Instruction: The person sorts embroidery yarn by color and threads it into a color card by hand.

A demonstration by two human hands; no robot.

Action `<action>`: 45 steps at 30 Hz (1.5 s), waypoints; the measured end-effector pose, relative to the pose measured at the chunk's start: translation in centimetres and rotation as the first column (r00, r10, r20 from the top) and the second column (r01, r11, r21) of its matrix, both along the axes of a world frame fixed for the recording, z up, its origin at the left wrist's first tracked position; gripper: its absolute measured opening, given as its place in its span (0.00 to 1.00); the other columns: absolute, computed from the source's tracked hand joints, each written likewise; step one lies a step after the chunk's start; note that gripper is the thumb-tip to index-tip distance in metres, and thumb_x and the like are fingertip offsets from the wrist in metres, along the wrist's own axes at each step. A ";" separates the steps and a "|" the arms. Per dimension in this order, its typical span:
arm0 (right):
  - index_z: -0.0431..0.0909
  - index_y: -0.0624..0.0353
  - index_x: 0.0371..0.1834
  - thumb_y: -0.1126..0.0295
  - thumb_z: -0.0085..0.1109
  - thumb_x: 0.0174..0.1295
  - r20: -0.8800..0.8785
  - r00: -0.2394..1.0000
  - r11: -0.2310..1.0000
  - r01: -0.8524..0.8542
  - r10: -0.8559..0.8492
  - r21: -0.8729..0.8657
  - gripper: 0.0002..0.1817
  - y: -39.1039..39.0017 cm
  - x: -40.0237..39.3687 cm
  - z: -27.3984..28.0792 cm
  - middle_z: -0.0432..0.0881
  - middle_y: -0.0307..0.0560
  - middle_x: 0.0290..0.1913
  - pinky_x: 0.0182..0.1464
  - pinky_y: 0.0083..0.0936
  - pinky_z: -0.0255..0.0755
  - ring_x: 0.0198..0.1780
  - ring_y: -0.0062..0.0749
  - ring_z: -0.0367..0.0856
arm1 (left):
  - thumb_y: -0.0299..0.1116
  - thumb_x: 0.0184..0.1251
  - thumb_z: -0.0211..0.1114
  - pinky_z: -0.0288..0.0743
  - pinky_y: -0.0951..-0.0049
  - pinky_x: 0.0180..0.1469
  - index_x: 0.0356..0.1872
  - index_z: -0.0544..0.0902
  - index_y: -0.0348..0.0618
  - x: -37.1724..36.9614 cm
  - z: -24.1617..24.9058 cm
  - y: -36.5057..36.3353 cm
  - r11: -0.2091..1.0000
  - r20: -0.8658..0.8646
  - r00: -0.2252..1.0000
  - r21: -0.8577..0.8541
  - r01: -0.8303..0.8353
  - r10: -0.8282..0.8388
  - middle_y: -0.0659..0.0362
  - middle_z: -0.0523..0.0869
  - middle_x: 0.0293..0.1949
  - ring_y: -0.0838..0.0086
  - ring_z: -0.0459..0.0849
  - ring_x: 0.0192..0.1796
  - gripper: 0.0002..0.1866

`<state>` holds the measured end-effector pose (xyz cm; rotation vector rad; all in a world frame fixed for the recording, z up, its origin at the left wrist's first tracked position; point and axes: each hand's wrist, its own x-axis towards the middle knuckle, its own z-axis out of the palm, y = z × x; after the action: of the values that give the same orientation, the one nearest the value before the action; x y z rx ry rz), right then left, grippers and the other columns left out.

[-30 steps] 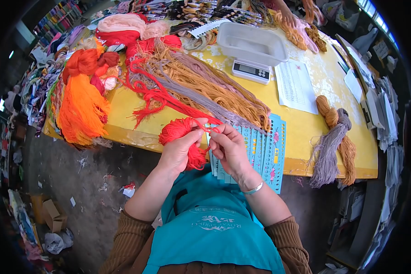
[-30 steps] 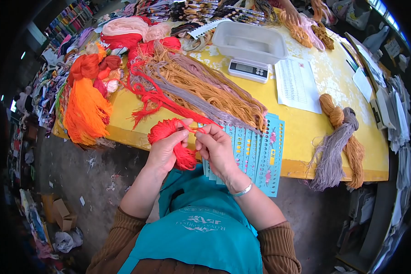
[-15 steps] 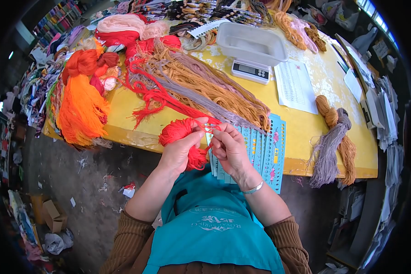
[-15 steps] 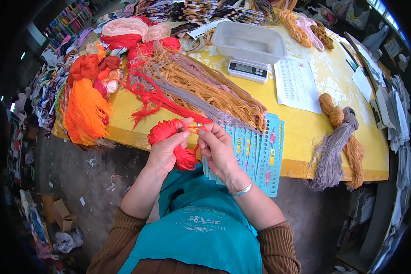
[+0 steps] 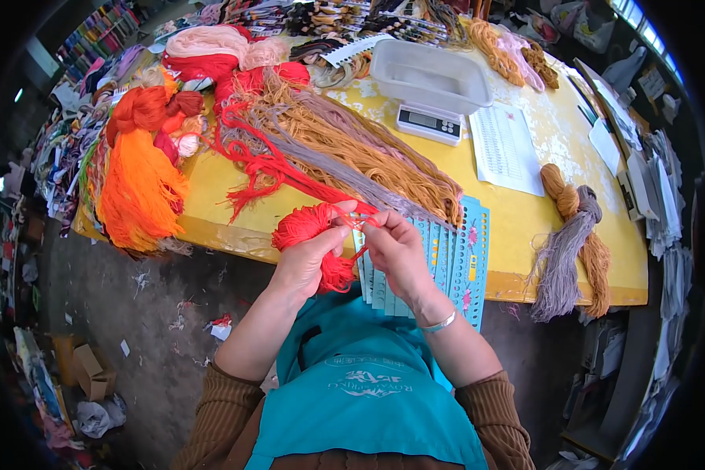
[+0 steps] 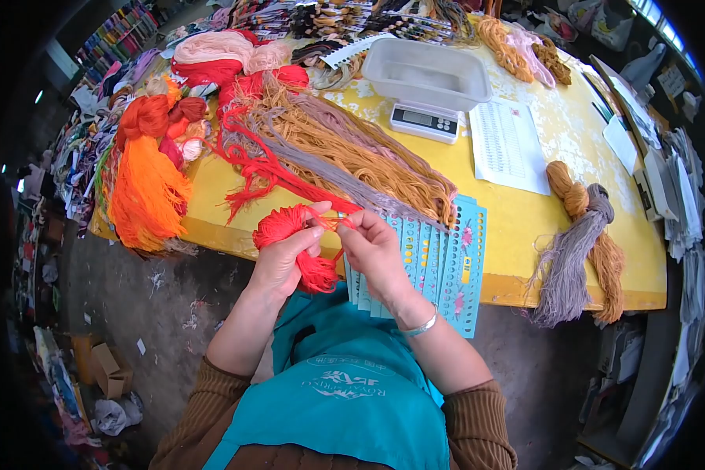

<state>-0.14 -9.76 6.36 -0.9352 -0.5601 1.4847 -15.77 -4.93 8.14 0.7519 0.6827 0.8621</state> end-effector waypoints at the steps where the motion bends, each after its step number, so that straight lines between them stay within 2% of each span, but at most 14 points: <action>1: 0.74 0.57 0.38 0.71 0.57 0.67 0.001 1.000 1.000 0.000 0.000 0.000 0.03 0.1 0.0 -0.3 0.71 0.32 0.21 0.18 0.13 0.51 0.18 0.11 0.59 | 0.22 0.62 0.63 0.66 0.83 0.34 0.59 0.76 0.35 -0.1 0.0 0.1 1.000 0.001 1.000 0.000 0.000 0.000 0.67 0.76 0.33 0.86 0.71 0.31 0.22; 3: 0.77 0.61 0.39 0.71 0.59 0.66 0.566 0.809 0.953 -0.024 -0.158 0.301 0.05 0.5 -0.3 -0.5 0.72 0.31 0.23 0.21 0.13 0.56 0.23 0.10 0.66 | 0.25 0.65 0.62 0.66 0.83 0.33 0.59 0.76 0.35 -0.3 -0.1 0.3 0.999 -0.024 0.999 0.035 0.027 -0.026 0.66 0.76 0.33 0.85 0.71 0.29 0.20; 4: 0.79 0.66 0.38 0.73 0.60 0.64 0.717 0.696 0.973 -0.130 -0.048 0.192 0.06 0.2 0.6 0.2 0.76 0.33 0.25 0.26 0.15 0.63 0.25 0.14 0.68 | 0.25 0.65 0.62 0.66 0.83 0.33 0.59 0.76 0.35 -0.5 0.0 0.5 0.999 -0.023 0.999 0.035 0.027 -0.026 0.66 0.76 0.33 0.85 0.71 0.29 0.20; 7: 0.81 0.62 0.37 0.71 0.59 0.65 0.805 0.593 0.954 -0.249 0.014 0.167 0.06 0.0 1.6 2.5 0.75 0.33 0.24 0.25 0.13 0.61 0.24 0.12 0.67 | 0.34 0.72 0.56 0.64 0.82 0.31 0.54 0.79 0.35 -1.8 0.3 1.5 0.989 -0.072 0.987 0.026 0.147 -0.144 0.64 0.79 0.33 0.83 0.70 0.26 0.16; 9: 0.82 0.60 0.37 0.69 0.57 0.68 0.304 0.921 0.969 -0.243 0.243 -0.038 0.07 0.4 2.3 3.0 0.75 0.34 0.23 0.22 0.11 0.56 0.21 0.11 0.65 | 0.39 0.73 0.54 0.64 0.80 0.29 0.52 0.80 0.35 -2.6 0.0 2.2 0.976 0.094 0.975 -0.068 0.209 -0.202 0.63 0.78 0.32 0.82 0.69 0.25 0.18; 10: 0.82 0.58 0.37 0.67 0.55 0.69 -0.026 0.962 0.962 -0.271 0.271 -0.022 0.08 0.6 2.6 2.9 0.73 0.34 0.22 0.19 0.11 0.50 0.18 0.11 0.60 | 0.43 0.74 0.52 0.69 0.78 0.37 0.55 0.78 0.36 -2.7 -0.1 2.5 0.961 0.185 0.947 -0.034 0.275 -0.264 0.61 0.82 0.38 0.79 0.76 0.33 0.21; 11: 0.82 0.58 0.37 0.67 0.55 0.69 -0.027 0.962 0.962 -0.272 0.272 -0.022 0.08 0.7 2.4 2.4 0.73 0.34 0.22 0.19 0.11 0.50 0.18 0.11 0.60 | 0.43 0.74 0.52 0.69 0.78 0.37 0.55 0.78 0.36 -2.6 -0.1 2.2 0.961 0.185 0.947 -0.034 0.274 -0.263 0.61 0.82 0.38 0.79 0.76 0.33 0.21; 13: 0.81 0.59 0.37 0.67 0.55 0.69 -0.420 0.897 0.983 -0.178 0.139 -0.053 0.08 1.2 1.6 1.4 0.72 0.33 0.22 0.17 0.13 0.47 0.17 0.11 0.57 | 0.46 0.75 0.51 0.71 0.74 0.50 0.60 0.75 0.38 -1.3 1.9 1.2 0.973 0.115 0.988 -0.197 0.124 -0.102 0.57 0.82 0.49 0.75 0.79 0.49 0.24; 14: 0.81 0.59 0.36 0.67 0.56 0.68 -0.415 0.904 0.989 -0.136 0.103 -0.053 0.08 1.1 1.0 1.3 0.72 0.32 0.23 0.17 0.13 0.46 0.17 0.12 0.57 | 0.47 0.75 0.49 0.66 0.68 0.63 0.63 0.72 0.37 -1.5 0.3 1.6 0.975 0.200 0.966 -0.118 0.189 -0.163 0.54 0.78 0.59 0.70 0.73 0.63 0.26; 18: 0.81 0.59 0.38 0.69 0.59 0.66 -0.104 0.993 0.996 -0.068 0.062 -0.055 0.06 0.6 -1.1 1.6 0.73 0.31 0.22 0.18 0.12 0.47 0.16 0.10 0.55 | 0.44 0.76 0.48 0.62 0.65 0.69 0.62 0.73 0.33 -0.6 -0.2 1.1 0.984 0.217 0.964 -0.055 0.170 -0.154 0.52 0.76 0.62 0.68 0.72 0.65 0.25; 21: 0.82 0.62 0.40 0.75 0.61 0.64 0.068 0.998 1.000 0.001 -0.003 0.029 0.04 0.5 -1.8 1.7 0.84 0.37 0.35 0.32 0.13 0.70 0.32 0.15 0.78 | 0.42 0.76 0.48 0.61 0.66 0.69 0.61 0.73 0.33 -0.1 -0.4 0.7 0.990 0.177 0.975 -0.008 0.141 -0.137 0.53 0.77 0.61 0.69 0.72 0.65 0.24; 28: 0.81 0.60 0.36 0.75 0.63 0.62 0.033 0.999 0.998 -0.008 0.010 -0.059 0.02 0.3 -2.0 1.2 0.81 0.34 0.30 0.23 0.11 0.60 0.24 0.11 0.71 | 0.39 0.77 0.46 0.66 0.67 0.65 0.63 0.73 0.34 0.0 -1.0 0.2 0.976 0.084 0.975 0.096 0.197 -0.205 0.53 0.77 0.60 0.70 0.74 0.63 0.23; 33: 0.80 0.57 0.33 0.77 0.59 0.61 -0.225 0.974 0.998 -0.043 0.030 -0.053 0.02 0.0 -1.4 0.7 0.72 0.30 0.22 0.18 0.13 0.47 0.17 0.10 0.57 | 0.40 0.77 0.46 0.68 0.69 0.64 0.62 0.74 0.35 0.0 -0.7 0.2 0.974 0.194 0.956 -0.011 0.224 -0.218 0.53 0.79 0.58 0.72 0.75 0.61 0.23; 45: 0.77 0.54 0.33 0.76 0.58 0.60 -0.354 0.934 0.995 0.015 -0.048 -0.096 0.03 0.1 -1.2 0.3 0.68 0.31 0.22 0.19 0.14 0.47 0.17 0.14 0.54 | 0.39 0.75 0.54 0.68 0.69 0.65 0.59 0.77 0.36 0.7 -0.1 0.0 0.983 0.160 0.970 0.013 0.184 -0.184 0.54 0.78 0.60 0.71 0.74 0.64 0.20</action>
<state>-1.38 -9.63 6.71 -0.7162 -0.2122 1.6147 -15.10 -4.89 8.04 0.7227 0.4624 0.7425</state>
